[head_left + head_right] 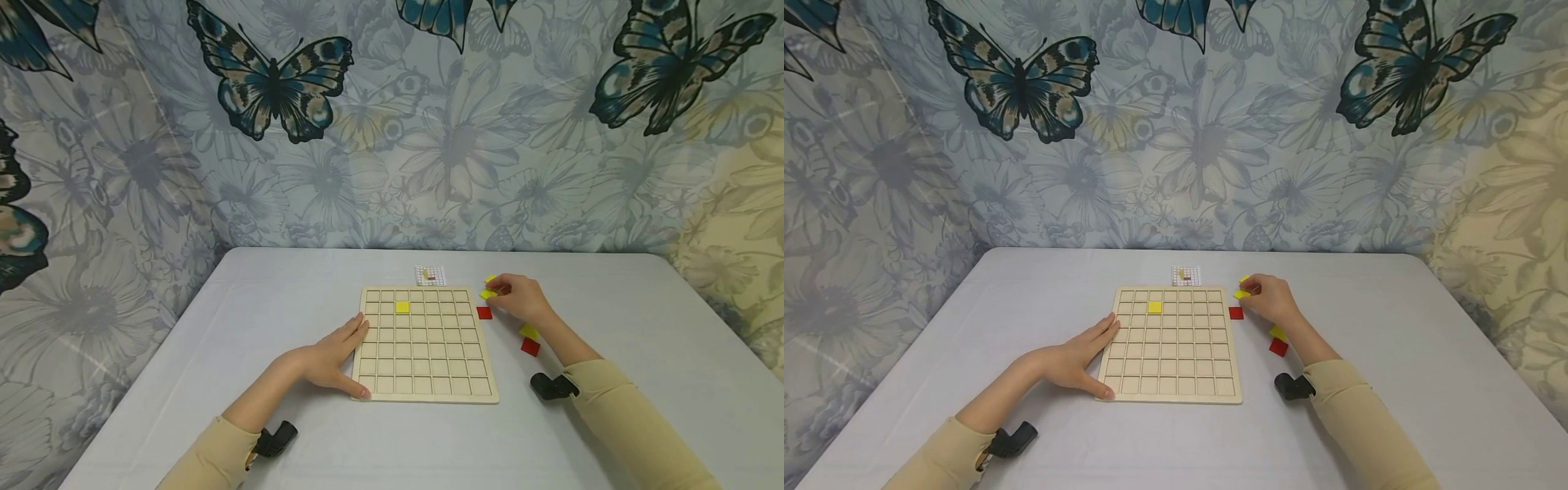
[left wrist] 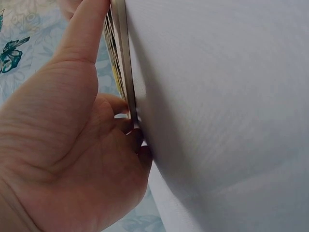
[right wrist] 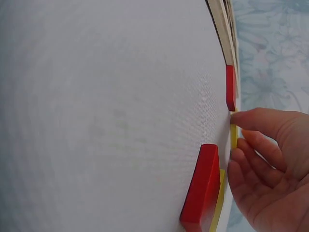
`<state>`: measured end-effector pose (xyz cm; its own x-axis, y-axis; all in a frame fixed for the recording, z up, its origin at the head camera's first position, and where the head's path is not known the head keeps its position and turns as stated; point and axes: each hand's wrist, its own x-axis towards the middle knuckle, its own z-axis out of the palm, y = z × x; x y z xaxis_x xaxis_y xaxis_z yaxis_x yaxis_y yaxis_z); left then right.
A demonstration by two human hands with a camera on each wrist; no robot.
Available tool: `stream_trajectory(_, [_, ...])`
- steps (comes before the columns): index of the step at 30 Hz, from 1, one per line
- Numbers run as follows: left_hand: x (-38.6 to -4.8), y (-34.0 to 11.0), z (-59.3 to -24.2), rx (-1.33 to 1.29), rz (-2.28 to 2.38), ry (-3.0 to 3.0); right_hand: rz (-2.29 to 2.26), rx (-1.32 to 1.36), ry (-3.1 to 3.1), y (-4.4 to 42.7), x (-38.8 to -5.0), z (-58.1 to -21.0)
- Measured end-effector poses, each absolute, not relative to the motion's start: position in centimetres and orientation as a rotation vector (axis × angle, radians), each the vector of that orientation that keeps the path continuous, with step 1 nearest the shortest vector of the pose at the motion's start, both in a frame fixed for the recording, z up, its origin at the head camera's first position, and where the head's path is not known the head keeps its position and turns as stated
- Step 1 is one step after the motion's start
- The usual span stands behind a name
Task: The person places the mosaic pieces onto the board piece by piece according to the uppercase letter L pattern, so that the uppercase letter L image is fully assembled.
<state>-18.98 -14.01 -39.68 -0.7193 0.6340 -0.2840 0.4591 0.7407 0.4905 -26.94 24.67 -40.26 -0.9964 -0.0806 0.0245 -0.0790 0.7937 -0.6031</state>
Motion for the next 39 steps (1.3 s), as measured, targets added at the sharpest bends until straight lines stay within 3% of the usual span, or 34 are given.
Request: stream_trajectory(39, [-18.96,-14.02,-39.65,0.844,0.534,2.505,-1.120,-0.141,2.941,24.23,-26.26,-40.00])
